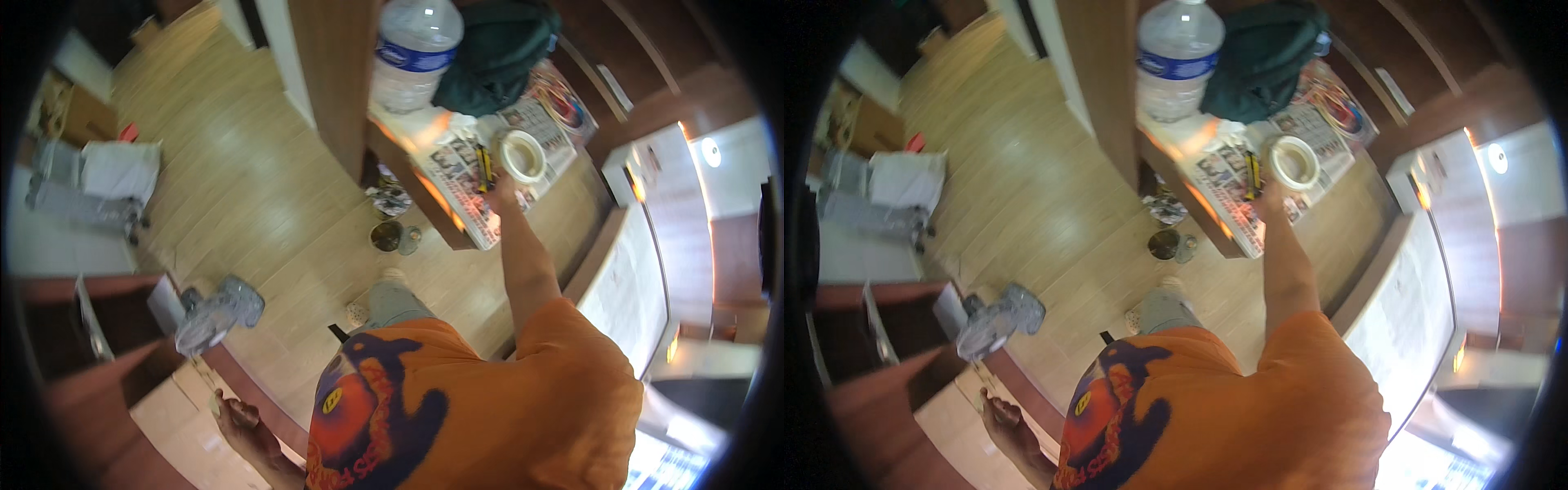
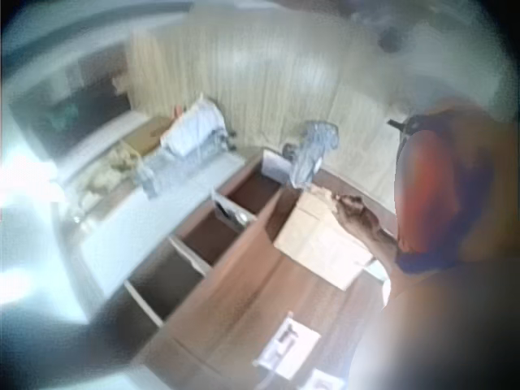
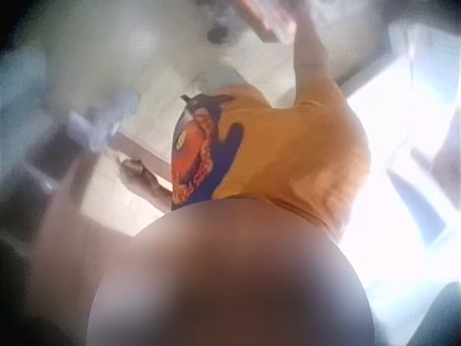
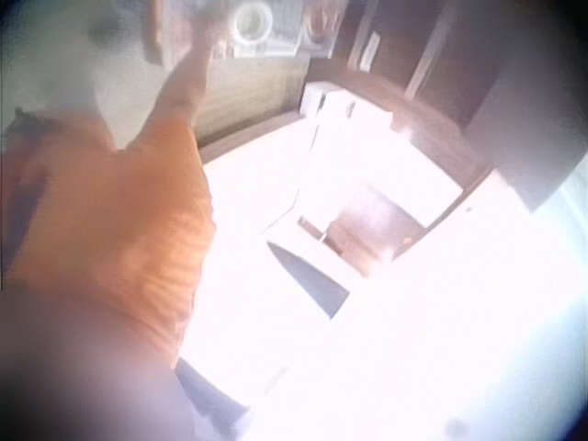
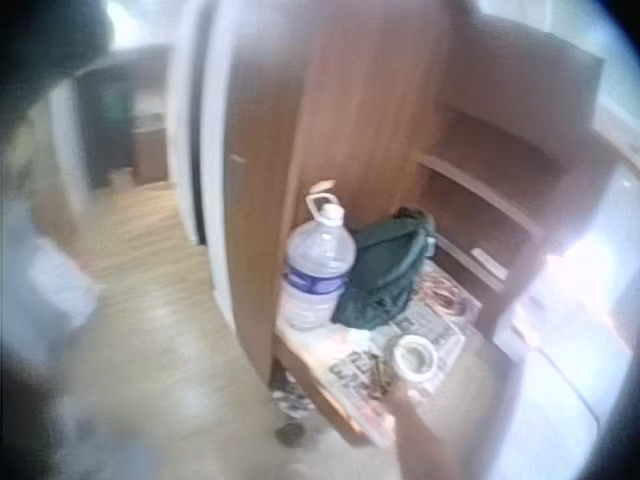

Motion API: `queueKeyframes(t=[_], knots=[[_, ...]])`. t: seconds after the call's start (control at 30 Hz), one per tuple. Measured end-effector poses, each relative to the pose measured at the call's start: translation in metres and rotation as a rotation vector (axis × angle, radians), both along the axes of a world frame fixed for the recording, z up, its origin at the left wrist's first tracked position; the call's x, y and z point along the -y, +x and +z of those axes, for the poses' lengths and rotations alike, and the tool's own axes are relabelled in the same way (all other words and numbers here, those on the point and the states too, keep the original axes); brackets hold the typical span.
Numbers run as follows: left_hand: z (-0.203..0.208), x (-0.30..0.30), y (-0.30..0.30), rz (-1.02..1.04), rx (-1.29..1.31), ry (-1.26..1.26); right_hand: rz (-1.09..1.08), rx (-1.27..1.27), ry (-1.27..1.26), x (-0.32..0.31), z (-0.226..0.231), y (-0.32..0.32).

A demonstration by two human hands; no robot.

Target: The person cuts a strip of masking tape, folds it, and uses a utility knife to trim the edges. They then rub the tape on a sanding sheet and apply it to the top edge of a wooden cabinet, pressing it into place.

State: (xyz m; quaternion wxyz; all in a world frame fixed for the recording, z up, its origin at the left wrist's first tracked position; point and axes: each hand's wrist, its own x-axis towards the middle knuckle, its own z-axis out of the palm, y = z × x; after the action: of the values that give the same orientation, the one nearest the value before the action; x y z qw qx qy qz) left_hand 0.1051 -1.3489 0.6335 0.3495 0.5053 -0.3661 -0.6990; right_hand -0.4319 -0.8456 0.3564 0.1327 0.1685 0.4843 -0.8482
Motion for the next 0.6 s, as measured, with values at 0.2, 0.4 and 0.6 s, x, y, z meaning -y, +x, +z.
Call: queueKeyframes(t=[0.2,0.4,0.6], knots=[[-0.003,0.082,-0.077,-0.223,0.004,-0.018,-0.103,0.013,-0.100,0.050,0.045,0.029],[0.004,0.144,-0.180,-0.382,-0.005,-0.015,-0.155,-0.074,-0.026,0.065,0.047,0.047],[0.011,0.210,-0.266,-0.517,0.052,-0.053,-0.333,-0.076,0.019,0.083,0.040,0.050]])
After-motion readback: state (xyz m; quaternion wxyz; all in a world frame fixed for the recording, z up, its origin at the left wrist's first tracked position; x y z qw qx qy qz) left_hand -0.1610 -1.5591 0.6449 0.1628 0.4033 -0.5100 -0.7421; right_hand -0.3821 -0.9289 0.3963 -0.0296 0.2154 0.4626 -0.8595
